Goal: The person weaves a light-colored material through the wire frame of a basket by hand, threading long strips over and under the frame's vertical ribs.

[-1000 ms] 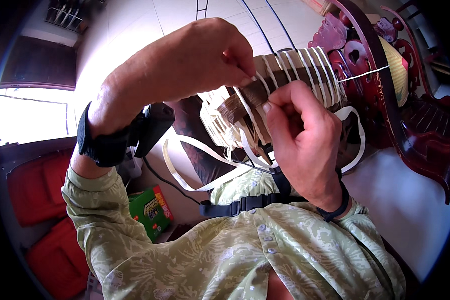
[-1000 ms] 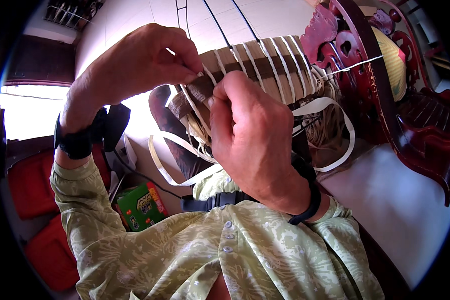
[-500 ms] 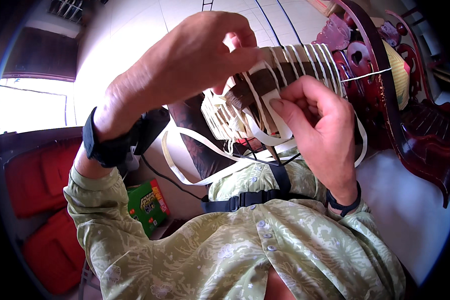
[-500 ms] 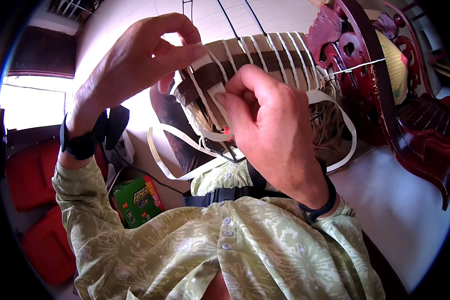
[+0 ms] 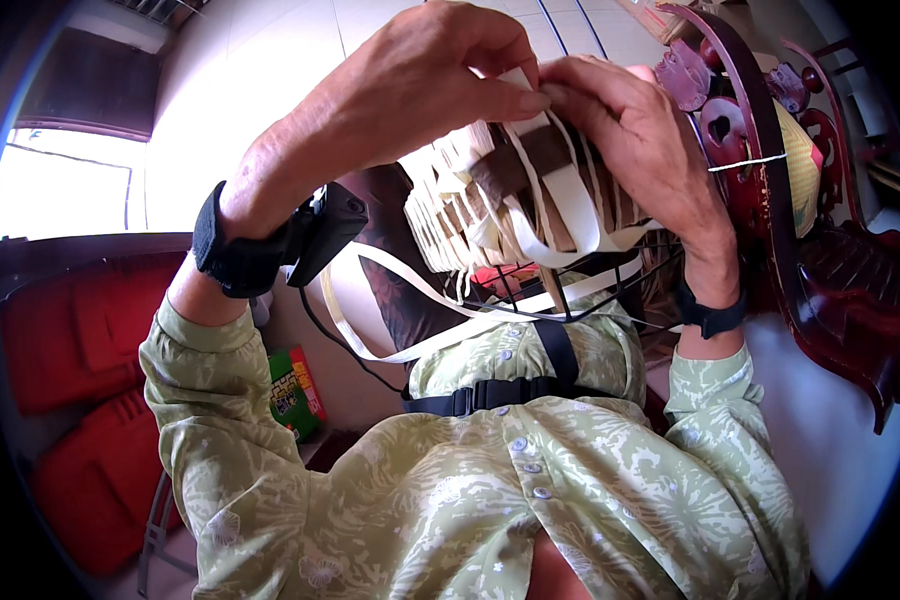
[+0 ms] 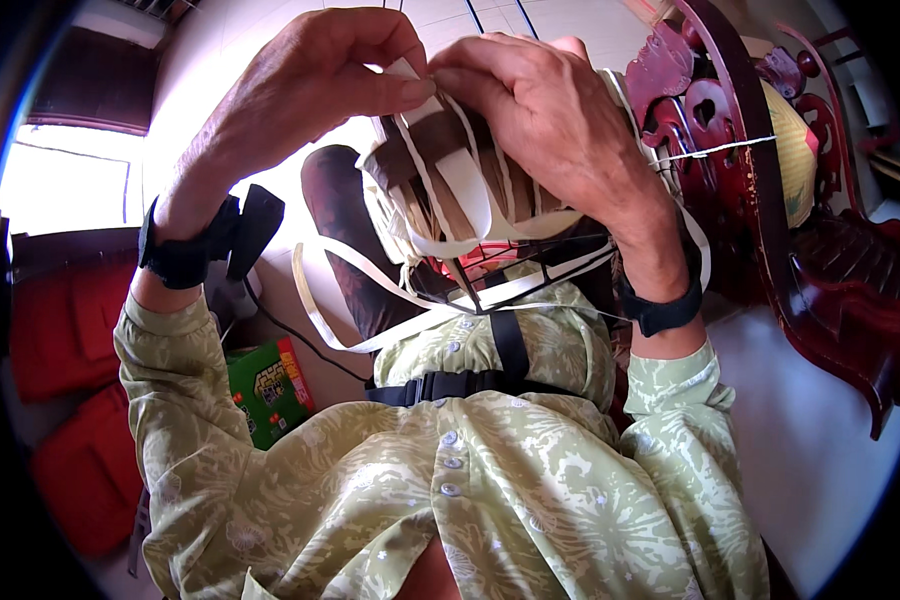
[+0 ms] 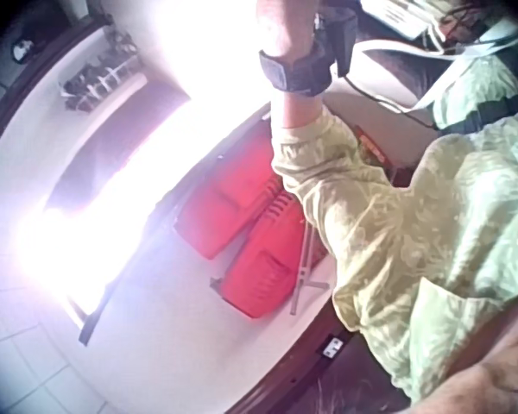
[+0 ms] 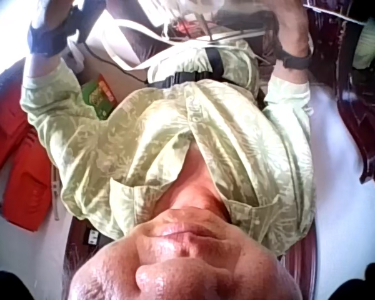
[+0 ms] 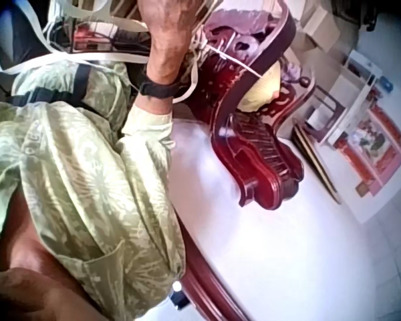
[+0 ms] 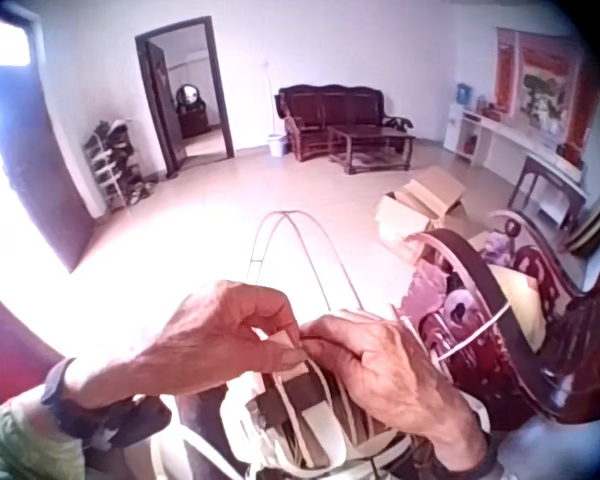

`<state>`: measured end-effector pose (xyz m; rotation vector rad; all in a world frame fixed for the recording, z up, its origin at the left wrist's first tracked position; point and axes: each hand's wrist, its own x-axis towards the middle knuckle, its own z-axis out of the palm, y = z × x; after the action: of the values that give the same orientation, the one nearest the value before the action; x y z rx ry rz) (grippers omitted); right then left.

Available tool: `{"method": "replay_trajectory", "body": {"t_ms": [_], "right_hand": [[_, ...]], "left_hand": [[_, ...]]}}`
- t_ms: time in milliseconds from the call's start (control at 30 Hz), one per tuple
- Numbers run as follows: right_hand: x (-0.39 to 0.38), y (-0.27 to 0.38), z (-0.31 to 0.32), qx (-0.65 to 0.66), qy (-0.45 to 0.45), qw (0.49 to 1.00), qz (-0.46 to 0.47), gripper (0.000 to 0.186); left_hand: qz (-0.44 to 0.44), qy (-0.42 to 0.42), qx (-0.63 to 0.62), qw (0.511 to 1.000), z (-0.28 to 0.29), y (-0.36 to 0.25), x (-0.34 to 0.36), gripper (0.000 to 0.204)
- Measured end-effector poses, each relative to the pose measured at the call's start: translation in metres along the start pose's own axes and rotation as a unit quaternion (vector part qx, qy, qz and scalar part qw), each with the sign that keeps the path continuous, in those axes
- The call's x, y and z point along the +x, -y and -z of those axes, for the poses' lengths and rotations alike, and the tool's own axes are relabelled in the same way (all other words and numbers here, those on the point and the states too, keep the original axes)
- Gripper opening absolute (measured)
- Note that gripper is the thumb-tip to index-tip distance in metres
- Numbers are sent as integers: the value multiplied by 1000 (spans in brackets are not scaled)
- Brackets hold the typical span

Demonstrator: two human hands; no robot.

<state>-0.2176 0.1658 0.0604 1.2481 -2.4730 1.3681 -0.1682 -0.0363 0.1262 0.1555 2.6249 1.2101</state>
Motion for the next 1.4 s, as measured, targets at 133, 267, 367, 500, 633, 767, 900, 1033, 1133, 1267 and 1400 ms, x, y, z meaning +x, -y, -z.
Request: {"method": "replay_trajectory", "body": {"t_ms": [133, 267, 367, 500, 633, 767, 900, 1033, 1133, 1267, 1400], "right_hand": [[-8, 5, 3, 57, 25, 998, -17, 21], [-13, -2, 4, 58, 15, 998, -2, 22], [-14, 6, 6, 128, 52, 987, -83, 24], [-18, 10, 5, 154, 43, 983, -89, 27], [-20, 6, 2, 136, 34, 987, -80, 28], [-21, 2, 0, 140, 27, 986, -81, 28], [-21, 4, -2, 147, 27, 984, -95, 29], [-20, 10, -2, 122, 29, 987, -98, 33], [-19, 16, 0, 89, 29, 990, -107, 37], [-19, 16, -2, 113, 34, 986, -118, 37], [-20, 9, -6, 135, 30, 984, -111, 30]], "left_hand": [[34, -39, 22, 998, -7, -6, -4, 20], [9, -104, 95, 990, -1, -14, 0, 15], [-84, -143, 13, 986, 0, 15, 7, 12], [-47, -123, -89, 987, -6, 17, 22, 11], [-108, -108, -145, 978, -5, 23, 24, 11], [-96, -107, -153, 978, -5, 21, 25, 10], [-116, -104, -174, 972, -7, 41, 36, 11], [-109, -111, -184, 970, -9, 52, 44, 12], [-106, -105, -193, 970, -6, 43, 39, 14], [-86, -97, -230, 965, -7, 54, 44, 20], [-49, -72, -271, 959, -7, 52, 27, 33]]}}
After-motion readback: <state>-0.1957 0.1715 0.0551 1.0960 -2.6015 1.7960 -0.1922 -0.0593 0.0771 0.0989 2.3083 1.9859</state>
